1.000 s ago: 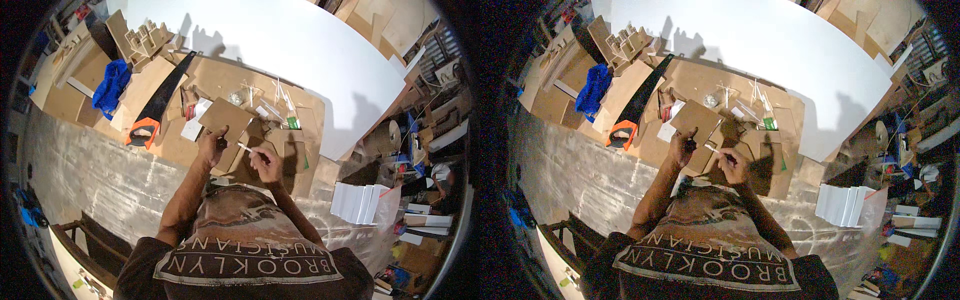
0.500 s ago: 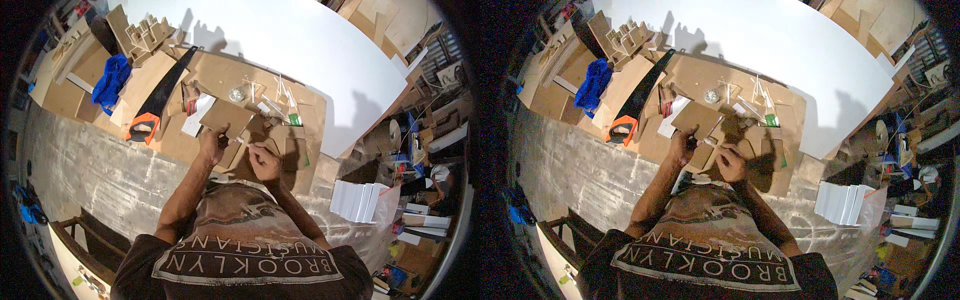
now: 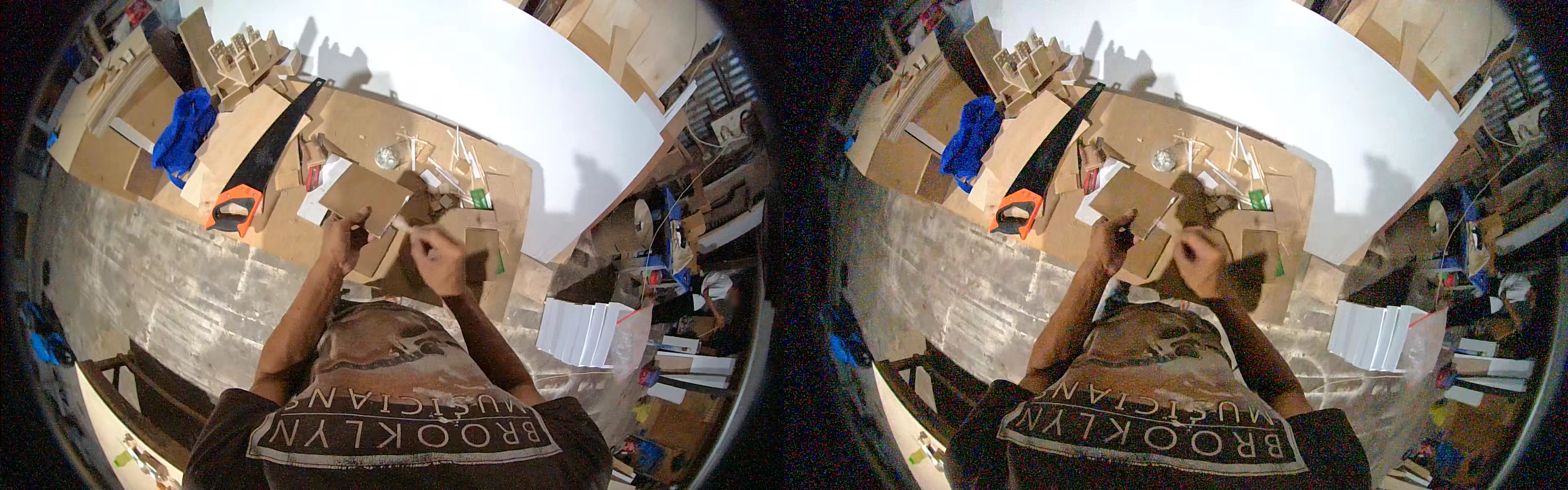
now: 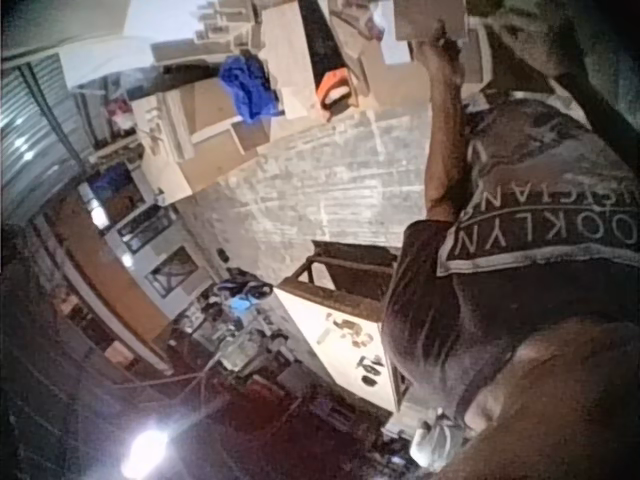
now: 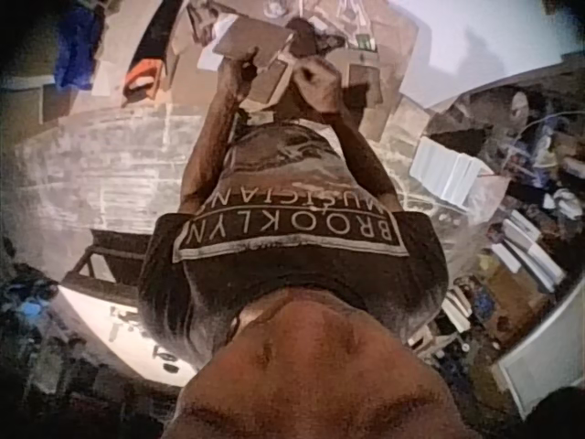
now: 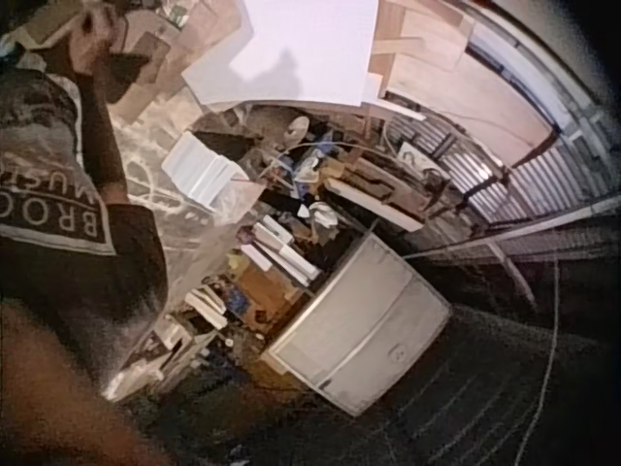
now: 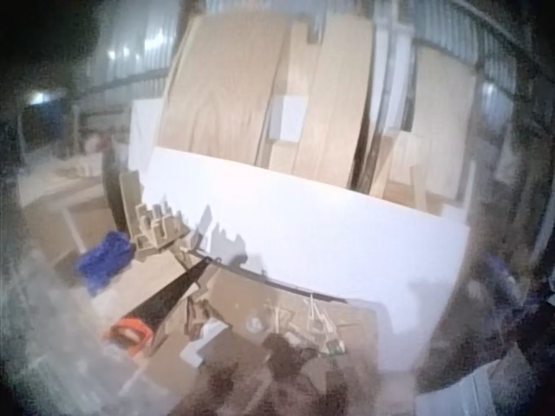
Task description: The person assembles a cardboard model by applying white glue to small cardboard pieces and pressing them together on a workbench.
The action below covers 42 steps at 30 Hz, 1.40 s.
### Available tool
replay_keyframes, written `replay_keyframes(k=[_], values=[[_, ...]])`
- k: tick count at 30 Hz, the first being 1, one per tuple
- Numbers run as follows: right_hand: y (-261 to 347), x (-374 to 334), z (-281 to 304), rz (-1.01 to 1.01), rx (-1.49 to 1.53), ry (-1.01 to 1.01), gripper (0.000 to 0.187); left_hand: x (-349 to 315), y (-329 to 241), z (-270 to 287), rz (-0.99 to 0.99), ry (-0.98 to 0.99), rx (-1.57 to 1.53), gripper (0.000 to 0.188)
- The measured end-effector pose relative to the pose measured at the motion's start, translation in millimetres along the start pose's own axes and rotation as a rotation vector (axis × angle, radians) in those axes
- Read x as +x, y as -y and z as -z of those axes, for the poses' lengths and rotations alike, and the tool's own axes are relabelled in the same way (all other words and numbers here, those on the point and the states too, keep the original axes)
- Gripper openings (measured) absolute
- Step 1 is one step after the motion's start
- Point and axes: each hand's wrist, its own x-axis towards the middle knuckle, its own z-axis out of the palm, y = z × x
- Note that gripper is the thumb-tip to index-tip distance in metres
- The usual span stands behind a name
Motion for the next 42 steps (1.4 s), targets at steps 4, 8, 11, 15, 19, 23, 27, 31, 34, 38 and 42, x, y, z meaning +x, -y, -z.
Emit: replay_keyframes(k=[4, 8, 11, 15, 19, 23, 27, 31, 34, 38, 42], values=[[-27, 20, 3, -0.204, 0.138, -0.138, 0.016, 5, 1, 10, 0.023, 0.024, 0.018, 0.018], [-35, 21, 1, -0.185, 0.122, -0.131, 0.014, -1, 1, 1, 0.000, -0.013, 0.060, 0.015], [-33, 12, -1, -0.108, 0.099, -0.089, 0.015, -5, -1, -6, -0.025, -0.034, 0.063, 0.016], [-6, 9, 3, -0.115, 0.038, 0.107, 0.016, 2, 0, 5, -0.050, -0.014, 0.065, 0.015], [-12, 18, 0, -0.079, 0.098, -0.084, 0.015, 3, 2, -1, -0.041, -0.035, 0.046, 0.014], [-10, 11, 3, 0.078, -0.105, 0.046, 0.013, 7, 3, 7, -0.016, 0.013, 0.045, 0.013], [12, 7, 9, 0.144, -0.067, 0.076, 0.014, 4, 3, 8, -0.037, 0.009, 0.055, 0.016], [-21, 28, 15, -0.218, 0.048, -0.093, 0.014, 8, 4, 8, -0.022, 0.052, 0.086, 0.018], [-31, 35, 16, -0.110, 0.008, -0.085, 0.016, 3, 2, 1, -0.047, 0.005, 0.105, 0.019], [-12, 12, 7, -0.127, 0.010, 0.036, 0.017, -3, 0, 3, -0.027, -0.012, 0.103, 0.016], [21, -1, 1, 0.049, -0.030, 0.124, 0.019, -7, -1, 1, -0.037, -0.042, 0.121, 0.012]])
